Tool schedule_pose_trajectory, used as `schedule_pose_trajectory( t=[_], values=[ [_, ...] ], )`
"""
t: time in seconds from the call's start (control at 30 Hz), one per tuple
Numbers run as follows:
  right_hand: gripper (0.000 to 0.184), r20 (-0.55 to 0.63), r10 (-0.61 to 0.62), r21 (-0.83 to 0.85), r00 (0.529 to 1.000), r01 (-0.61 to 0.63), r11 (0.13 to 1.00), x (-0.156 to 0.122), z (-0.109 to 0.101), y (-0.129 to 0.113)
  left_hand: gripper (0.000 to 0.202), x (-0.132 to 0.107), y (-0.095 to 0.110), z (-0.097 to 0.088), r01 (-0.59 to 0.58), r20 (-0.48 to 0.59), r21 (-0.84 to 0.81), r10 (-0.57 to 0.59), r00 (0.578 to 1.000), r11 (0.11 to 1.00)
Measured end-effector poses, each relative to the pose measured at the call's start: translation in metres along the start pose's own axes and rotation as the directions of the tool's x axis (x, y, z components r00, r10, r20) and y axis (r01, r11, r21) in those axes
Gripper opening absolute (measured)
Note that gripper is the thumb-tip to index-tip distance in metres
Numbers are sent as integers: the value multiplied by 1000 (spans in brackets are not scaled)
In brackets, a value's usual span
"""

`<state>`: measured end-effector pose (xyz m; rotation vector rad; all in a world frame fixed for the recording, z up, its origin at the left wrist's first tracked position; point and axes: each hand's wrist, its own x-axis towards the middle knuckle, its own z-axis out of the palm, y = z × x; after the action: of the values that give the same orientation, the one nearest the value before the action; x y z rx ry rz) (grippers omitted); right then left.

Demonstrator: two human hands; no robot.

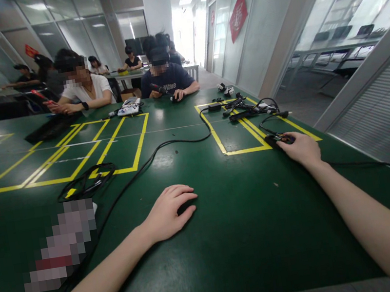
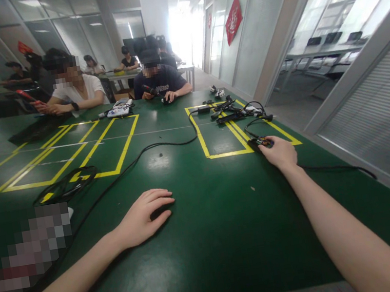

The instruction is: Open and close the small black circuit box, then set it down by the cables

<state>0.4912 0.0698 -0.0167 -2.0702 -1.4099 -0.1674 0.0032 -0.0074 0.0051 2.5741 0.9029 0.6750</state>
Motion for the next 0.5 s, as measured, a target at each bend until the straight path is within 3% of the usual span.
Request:
schedule_pose_trajectory(
  t=[0.1,0.23,0.33,0.4,0.43,0.5],
  values=[
    [44,32,55,-38,998,-54,998,-3,-3,-16,25,0,0,0,-4,-6,-1,4,1000,1000],
    [42,134,-72,21,988,69,997,-20,1,-52,26,1,1,1,-3,-5,-2,3,1000,1000],
    [40,235,-230,148,944,199,969,-49,4,-92,30,2,2,0,16,-4,-10,-16,1000,1000],
    [38,275,-407,300,871,325,897,-76,3,-120,32,1,4,-1,29,-27,-22,-30,999,999],
    [37,284,-525,400,802,399,825,-91,2,-133,34,1,5,-2,31,-45,-31,-33,998,999],
    [35,282,-740,586,610,501,636,-119,-3,-156,38,0,8,-4,15,-90,-51,-20,996,999]
  ],
)
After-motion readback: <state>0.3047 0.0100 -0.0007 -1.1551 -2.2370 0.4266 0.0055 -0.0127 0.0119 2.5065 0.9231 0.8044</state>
